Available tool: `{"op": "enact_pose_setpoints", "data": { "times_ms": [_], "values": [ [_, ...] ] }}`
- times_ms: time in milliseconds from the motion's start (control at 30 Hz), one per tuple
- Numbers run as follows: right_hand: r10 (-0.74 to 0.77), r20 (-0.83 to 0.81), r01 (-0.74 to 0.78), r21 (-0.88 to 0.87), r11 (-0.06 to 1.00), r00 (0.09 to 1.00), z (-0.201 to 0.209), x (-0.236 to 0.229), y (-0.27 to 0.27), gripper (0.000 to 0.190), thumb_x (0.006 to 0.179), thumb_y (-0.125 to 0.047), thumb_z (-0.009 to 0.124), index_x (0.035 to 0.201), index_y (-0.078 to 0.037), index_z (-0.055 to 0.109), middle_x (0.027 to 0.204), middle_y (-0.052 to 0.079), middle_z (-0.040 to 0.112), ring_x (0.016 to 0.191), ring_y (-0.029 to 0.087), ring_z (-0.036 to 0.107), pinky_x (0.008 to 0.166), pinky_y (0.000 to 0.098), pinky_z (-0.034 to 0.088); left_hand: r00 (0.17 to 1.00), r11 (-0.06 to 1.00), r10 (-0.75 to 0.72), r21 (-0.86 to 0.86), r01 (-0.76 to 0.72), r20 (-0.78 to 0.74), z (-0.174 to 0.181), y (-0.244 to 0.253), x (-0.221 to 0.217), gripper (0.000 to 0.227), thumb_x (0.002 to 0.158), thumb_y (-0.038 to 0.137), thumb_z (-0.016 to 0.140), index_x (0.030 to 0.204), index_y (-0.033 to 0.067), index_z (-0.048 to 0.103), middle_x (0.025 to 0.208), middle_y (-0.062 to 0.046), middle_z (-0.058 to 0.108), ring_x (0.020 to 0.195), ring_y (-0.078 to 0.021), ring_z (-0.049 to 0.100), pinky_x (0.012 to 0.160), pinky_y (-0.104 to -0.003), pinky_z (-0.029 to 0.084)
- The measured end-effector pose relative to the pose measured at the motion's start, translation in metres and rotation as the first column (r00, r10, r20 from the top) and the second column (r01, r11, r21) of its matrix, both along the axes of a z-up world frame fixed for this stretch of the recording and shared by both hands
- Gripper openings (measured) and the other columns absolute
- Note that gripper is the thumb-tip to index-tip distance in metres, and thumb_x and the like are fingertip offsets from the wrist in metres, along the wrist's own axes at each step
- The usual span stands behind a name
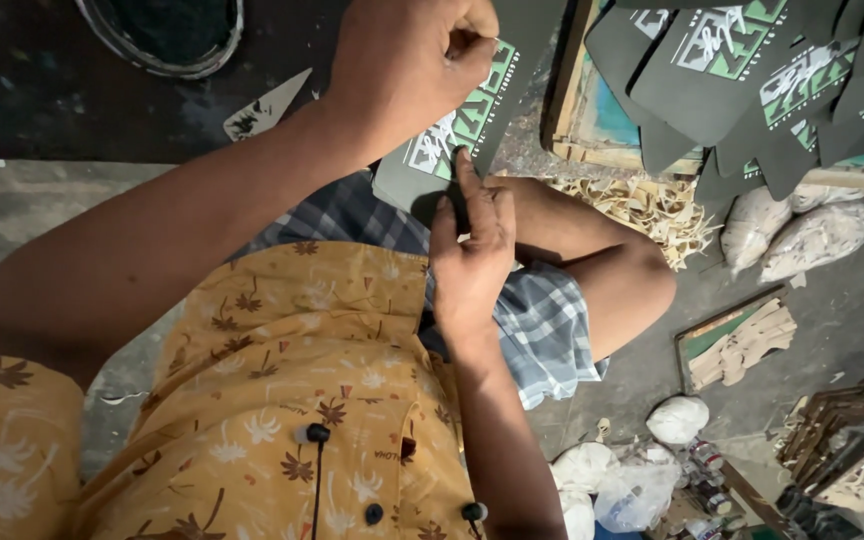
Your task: The person sits on the floor and paints a green design onto a dark rectangular sign using a small brush. They repeatedly dip the brush into a paint container to apply the color to the sign's surface.
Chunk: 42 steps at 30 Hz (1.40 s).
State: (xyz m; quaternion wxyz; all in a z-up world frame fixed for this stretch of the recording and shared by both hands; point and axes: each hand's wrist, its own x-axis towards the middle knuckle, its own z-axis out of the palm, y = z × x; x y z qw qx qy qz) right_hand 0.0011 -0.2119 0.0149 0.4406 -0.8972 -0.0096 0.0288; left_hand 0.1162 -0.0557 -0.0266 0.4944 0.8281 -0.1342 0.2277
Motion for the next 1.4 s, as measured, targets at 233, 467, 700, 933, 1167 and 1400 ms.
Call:
{"op": "enact_pose_setpoints", "data": {
  "times_ms": [233,467,700,933,1167,1400],
  "values": [
    [0.006,0.019,-0.005,-0.028,1.000,1.000,-0.004,-0.002,-0.002,0.050,0.094,0.002,0.066,0.142,-0.011,0.065,0.097,0.009,0.055,0.086,0.020,0.056,0.077,0.0303,0.051,1.000,1.000,0.000,-0.009,0.000,0.014,-0.008,0.002,0.003,0.012,0.096,0.004,0.077,0.095,0.0086,0.067,0.083,-0.004,0.072,0.071,-0.0147,0.071,0.061,-0.028,0.055],
    [-0.004,0.011,0.004,-0.015,1.000,1.000,-0.003,-0.001,-0.001,0.050,0.093,0.003,0.065,0.141,-0.010,0.065,0.097,0.009,0.055,0.086,0.020,0.057,0.077,0.0311,0.052,0.957,0.997,-0.031,-0.070,0.012,-0.287,-0.003,0.026,-0.016,0.025,0.107,0.007,0.078,0.087,0.0053,0.062,0.073,-0.006,0.067,0.064,-0.0173,0.064,0.061,-0.032,0.049],
    [-0.022,0.002,0.022,-0.019,1.000,1.000,-0.004,-0.002,0.001,0.050,0.094,0.003,0.065,0.142,-0.011,0.065,0.100,0.010,0.057,0.087,0.020,0.060,0.081,0.0306,0.053,0.998,0.999,-0.040,-0.032,0.038,-0.047,0.005,0.029,-0.023,0.015,0.103,0.004,0.076,0.095,0.0031,0.064,0.085,-0.006,0.068,0.075,-0.0165,0.069,0.066,-0.031,0.054],
    [-0.024,0.011,0.024,-0.001,1.000,1.000,-0.005,-0.002,0.000,0.050,0.094,0.003,0.065,0.142,-0.011,0.065,0.101,0.010,0.057,0.089,0.020,0.060,0.082,0.0310,0.055,1.000,0.998,0.001,0.069,-0.003,0.024,-0.003,0.025,-0.023,0.015,0.103,0.001,0.076,0.100,0.0066,0.063,0.084,-0.004,0.066,0.073,-0.0182,0.067,0.062,-0.032,0.051],
    [-0.017,0.012,0.018,-0.016,1.000,1.000,-0.006,-0.002,-0.001,0.051,0.093,0.003,0.065,0.142,-0.010,0.065,0.100,0.010,0.056,0.087,0.020,0.059,0.081,0.0309,0.054,0.999,0.994,0.023,0.103,-0.027,0.034,0.005,0.026,-0.025,0.017,0.100,0.001,0.077,0.099,0.0075,0.062,0.085,-0.005,0.065,0.073,-0.0214,0.066,0.063,-0.034,0.050],
    [-0.022,0.015,0.022,0.007,1.000,1.000,-0.003,-0.002,0.000,0.052,0.092,0.004,0.065,0.143,-0.010,0.065,0.103,0.011,0.057,0.089,0.020,0.060,0.081,0.0309,0.055,0.983,0.983,-0.082,-0.179,0.052,-0.165,0.007,0.034,-0.038,0.012,0.102,0.002,0.077,0.096,0.0039,0.067,0.092,-0.006,0.074,0.082,-0.0124,0.074,0.073,-0.026,0.060]
  ]
}}
